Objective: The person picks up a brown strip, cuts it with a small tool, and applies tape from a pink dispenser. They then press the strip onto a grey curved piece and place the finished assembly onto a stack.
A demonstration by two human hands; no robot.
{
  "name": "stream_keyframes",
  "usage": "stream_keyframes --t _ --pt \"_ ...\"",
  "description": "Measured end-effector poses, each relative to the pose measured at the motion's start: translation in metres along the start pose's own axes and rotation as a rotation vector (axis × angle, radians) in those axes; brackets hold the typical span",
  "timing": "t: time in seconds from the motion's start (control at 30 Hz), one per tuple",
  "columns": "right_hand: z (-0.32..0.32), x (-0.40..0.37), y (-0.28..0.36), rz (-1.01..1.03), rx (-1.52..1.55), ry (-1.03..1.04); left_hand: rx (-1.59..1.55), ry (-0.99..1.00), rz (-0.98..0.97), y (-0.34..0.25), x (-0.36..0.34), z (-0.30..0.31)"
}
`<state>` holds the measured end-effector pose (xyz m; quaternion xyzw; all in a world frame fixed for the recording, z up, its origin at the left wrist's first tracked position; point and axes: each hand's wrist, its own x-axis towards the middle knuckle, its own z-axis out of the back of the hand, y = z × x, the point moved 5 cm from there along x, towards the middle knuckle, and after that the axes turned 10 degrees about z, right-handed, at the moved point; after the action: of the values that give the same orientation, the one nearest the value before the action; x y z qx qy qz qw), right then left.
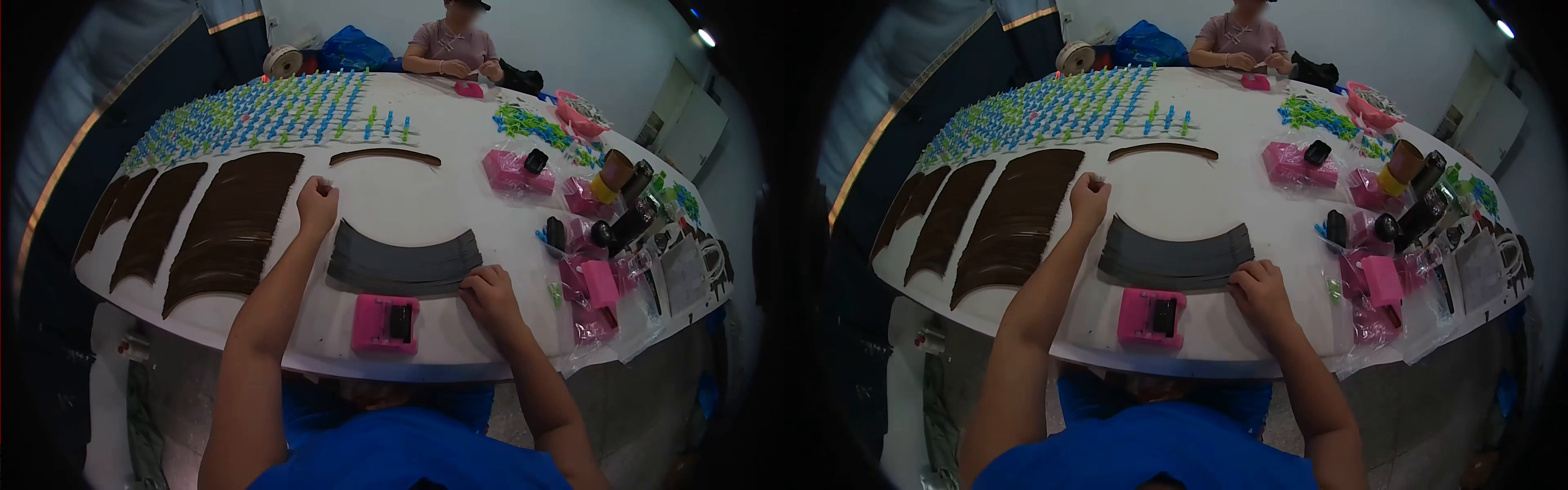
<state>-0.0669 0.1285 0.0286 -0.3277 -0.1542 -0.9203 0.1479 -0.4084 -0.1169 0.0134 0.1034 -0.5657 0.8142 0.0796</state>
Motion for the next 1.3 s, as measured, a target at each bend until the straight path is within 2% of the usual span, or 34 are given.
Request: stream_keyframes --t 0.03,0.1,0.13,0.2,0.3,0.43,0.5,0.53,0.6,0.63,0.7,0.83,0.97,1.13,1.2,1.23,1.3 --pt "0.000 0.000 0.001 0.006 -0.023 0.000 0.007 -0.003 0.005 -0.009 -0.017 0.011" --pt "-0.001 -0.001 0.002 0.046 -0.055 -0.011 -0.071 0.166 -0.019 -0.033 -0.050 0.027" --pt "-0.001 -0.002 0.005 0.082 -0.095 -0.024 -0.069 0.158 -0.015 -0.042 -0.067 0.039" --pt "0.001 -0.001 0.007 0.097 -0.100 -0.025 -0.005 0.286 -0.079 -0.059 -0.100 0.051" --pt "0.000 -0.002 0.006 0.110 -0.123 -0.011 0.081 0.338 -0.128 -0.068 -0.138 0.069" --pt "0.005 0.005 0.013 0.130 -0.177 0.012 0.099 0.406 -0.098 -0.085 -0.177 0.085" --pt "0.008 0.013 0.017 0.146 -0.171 0.061 0.200 0.382 -0.318 -0.098 -0.191 0.084" --pt "0.010 0.020 0.020 0.156 -0.171 0.100 0.197 0.380 -0.309 -0.099 -0.194 0.081" --pt "0.018 0.039 0.031 0.136 -0.073 0.129 0.224 0.268 -0.758 -0.123 -0.211 0.072" --pt "0.021 0.048 0.041 0.111 0.025 0.153 0.221 0.269 -0.753 -0.133 -0.216 0.066" --pt "0.033 0.067 0.068 0.104 0.089 0.124 0.159 0.212 -0.928 -0.157 -0.234 0.063" --pt "0.047 0.078 0.092 0.084 0.240 0.016 0.308 0.375 -0.759 -0.160 -0.235 0.058" --pt "0.040 0.070 0.087 0.019 0.299 0.085 0.485 0.418 -0.852 -0.168 -0.229 0.075" --pt "0.015 0.068 0.090 0.091 0.374 0.236 0.651 0.516 -0.952 -0.169 -0.222 0.079" --pt "0.004 0.069 0.089 0.070 0.416 0.271 0.708 0.503 -1.048 -0.175 -0.223 0.081" --pt "-0.001 0.068 0.089 0.050 0.453 0.299 0.708 0.508 -1.037 -0.179 -0.222 0.082" --pt "-0.005 0.071 0.095 0.077 0.455 0.298 0.902 0.537 -1.064 -0.183 -0.222 0.080"
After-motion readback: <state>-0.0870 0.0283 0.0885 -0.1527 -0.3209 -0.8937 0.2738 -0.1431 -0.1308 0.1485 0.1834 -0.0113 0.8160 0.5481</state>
